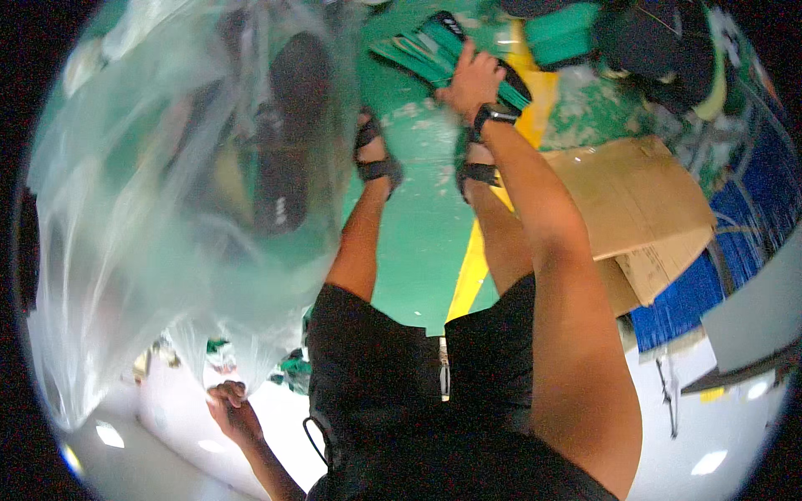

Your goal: The person picks up green and black shoe components from a pile on the floor and places them one by one into a large clear plastic bag.

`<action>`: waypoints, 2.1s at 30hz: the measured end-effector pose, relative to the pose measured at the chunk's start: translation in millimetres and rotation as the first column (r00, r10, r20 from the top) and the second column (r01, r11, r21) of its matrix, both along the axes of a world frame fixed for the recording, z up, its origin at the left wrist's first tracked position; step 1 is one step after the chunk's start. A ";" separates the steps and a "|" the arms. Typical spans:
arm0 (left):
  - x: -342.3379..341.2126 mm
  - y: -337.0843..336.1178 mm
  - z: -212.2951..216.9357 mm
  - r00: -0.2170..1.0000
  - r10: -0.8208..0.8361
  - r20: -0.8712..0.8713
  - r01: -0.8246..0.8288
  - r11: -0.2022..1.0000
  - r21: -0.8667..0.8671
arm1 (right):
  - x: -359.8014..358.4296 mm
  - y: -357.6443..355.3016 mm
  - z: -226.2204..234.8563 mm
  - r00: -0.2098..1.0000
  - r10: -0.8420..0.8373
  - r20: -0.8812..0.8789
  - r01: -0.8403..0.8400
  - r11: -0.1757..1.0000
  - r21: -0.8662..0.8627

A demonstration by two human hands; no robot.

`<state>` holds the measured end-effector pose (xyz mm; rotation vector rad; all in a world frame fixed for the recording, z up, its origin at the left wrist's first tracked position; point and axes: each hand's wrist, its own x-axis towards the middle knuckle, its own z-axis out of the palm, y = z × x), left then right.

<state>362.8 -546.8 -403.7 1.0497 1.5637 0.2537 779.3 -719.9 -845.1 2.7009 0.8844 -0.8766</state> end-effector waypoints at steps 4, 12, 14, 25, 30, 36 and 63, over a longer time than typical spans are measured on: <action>-0.5 -1.8 23.0 0.911 0.389 0.136 -0.396 0.918 0.026 | 0.1 -4.2 24.9 0.927 -0.154 -0.341 0.237 0.947 0.217; -27.4 7.7 68.1 0.755 0.597 0.273 -0.611 0.791 -0.037 | -90.5 7.6 386.7 0.572 0.197 -0.796 0.325 0.837 0.441; -16.8 -3.5 55.3 0.715 0.606 0.349 -0.608 0.785 -0.118 | -95.3 49.3 440.2 0.456 0.437 -0.775 0.437 0.649 0.623; 0.9 19.3 50.6 0.736 0.527 0.424 -0.540 0.836 -0.102 | -309.8 189.8 286.0 0.608 0.138 -0.782 0.177 0.937 0.302; -10.6 12.8 56.6 0.747 0.537 0.392 -0.547 0.832 -0.096 | -259.5 119.3 290.5 0.735 0.069 -0.675 0.035 0.990 0.139; -4.1 3.0 59.4 0.847 0.496 0.191 -0.488 0.868 -0.091 | -117.8 53.4 374.8 0.515 0.294 -0.805 0.299 0.819 0.490; 63.1 -23.4 7.5 0.851 0.284 -0.441 -0.338 0.940 -0.046 | 384.1 -101.6 132.2 0.906 -0.411 0.101 0.420 0.901 -0.104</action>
